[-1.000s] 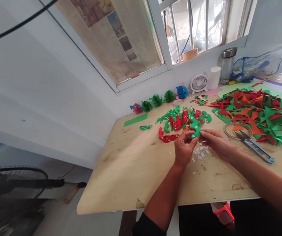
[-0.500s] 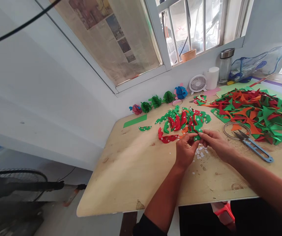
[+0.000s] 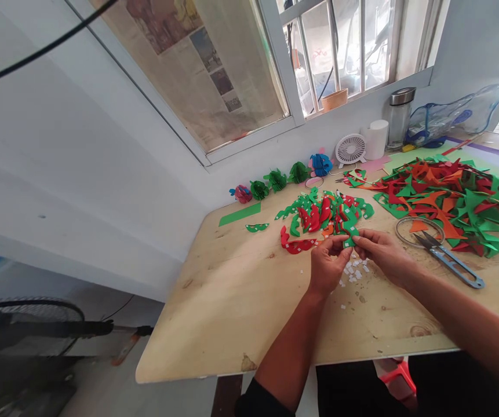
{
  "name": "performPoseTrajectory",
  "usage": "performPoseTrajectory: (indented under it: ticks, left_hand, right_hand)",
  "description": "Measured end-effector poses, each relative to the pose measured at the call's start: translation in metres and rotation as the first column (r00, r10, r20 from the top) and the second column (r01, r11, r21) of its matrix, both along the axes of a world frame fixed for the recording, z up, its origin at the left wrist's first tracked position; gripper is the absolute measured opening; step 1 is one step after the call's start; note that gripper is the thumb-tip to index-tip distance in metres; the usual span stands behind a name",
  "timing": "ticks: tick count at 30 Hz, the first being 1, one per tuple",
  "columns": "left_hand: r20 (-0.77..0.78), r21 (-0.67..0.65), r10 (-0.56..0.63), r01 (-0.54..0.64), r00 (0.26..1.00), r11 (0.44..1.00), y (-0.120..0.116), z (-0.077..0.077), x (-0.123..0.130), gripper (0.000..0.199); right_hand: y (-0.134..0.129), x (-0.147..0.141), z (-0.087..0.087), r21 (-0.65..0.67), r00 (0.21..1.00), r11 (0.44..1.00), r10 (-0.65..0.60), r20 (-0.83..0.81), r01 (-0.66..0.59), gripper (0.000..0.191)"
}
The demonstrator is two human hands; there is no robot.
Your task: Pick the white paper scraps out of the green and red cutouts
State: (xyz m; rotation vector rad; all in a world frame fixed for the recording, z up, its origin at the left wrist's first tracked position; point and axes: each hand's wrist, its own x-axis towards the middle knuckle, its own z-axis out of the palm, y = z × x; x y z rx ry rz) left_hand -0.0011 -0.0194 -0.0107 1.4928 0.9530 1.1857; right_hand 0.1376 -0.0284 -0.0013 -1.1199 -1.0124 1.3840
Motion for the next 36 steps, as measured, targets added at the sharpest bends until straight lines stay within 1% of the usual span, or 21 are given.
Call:
performPoseTrajectory:
  ticks: [5, 9, 13, 20, 24, 29, 31, 33, 36]
  left_hand:
    - [-0.011, -0.007, 0.008, -0.008, 1.0, 1.0, 0.0, -0.002, 0.0, 0.025]
    - [0.05, -0.057, -0.012, 0.014, 0.999, 0.998, 0.001, -0.002, 0.001, 0.026]
    - [0.115, -0.112, 0.007, 0.006, 0.993, 0.994, 0.001, -0.002, 0.002, 0.025]
    - [0.14, -0.12, 0.001, 0.016, 0.99, 0.993, 0.002, -0.002, 0.002, 0.023]
    - [0.163, -0.139, 0.003, 0.02, 0.987, 0.99, 0.001, -0.001, 0.002, 0.024]
    - [0.211, -0.203, 0.005, 0.039, 0.977, 0.978, 0.001, 0.004, 0.002, 0.026]
    - [0.243, -0.23, 0.034, 0.023, 0.969, 0.973, 0.002, 0.005, 0.002, 0.028]
    - [0.278, -0.253, 0.089, -0.016, 0.956, 0.967, 0.004, 0.005, 0.001, 0.031]
    - [0.327, -0.294, 0.153, -0.054, 0.933, 0.954, 0.006, 0.005, 0.0, 0.039]
  right_hand:
    - [-0.001, 0.0, 0.002, 0.002, 1.0, 1.0, 0.005, -0.007, -0.005, 0.038]
    - [-0.001, 0.001, 0.002, 0.019, 1.0, 1.0, -0.001, 0.01, 0.001, 0.037]
    - [-0.001, 0.0, 0.001, 0.018, 1.0, 1.0, -0.002, 0.024, 0.002, 0.037]
    - [-0.001, 0.001, -0.002, 0.038, 0.998, 0.999, 0.005, 0.057, -0.007, 0.038]
    - [-0.002, 0.001, -0.002, 0.068, 0.996, 0.998, -0.003, 0.093, -0.003, 0.037]
    - [-0.003, 0.0, 0.004, 0.087, 0.989, 0.996, -0.022, 0.146, 0.009, 0.036]
    - [-0.004, 0.0, 0.006, 0.092, 0.986, 0.996, -0.026, 0.166, 0.011, 0.035]
    - [-0.004, 0.0, 0.007, 0.093, 0.982, 0.996, -0.018, 0.188, 0.001, 0.033]
    - [-0.004, -0.001, 0.008, 0.082, 0.973, 0.996, 0.02, 0.231, -0.04, 0.03]
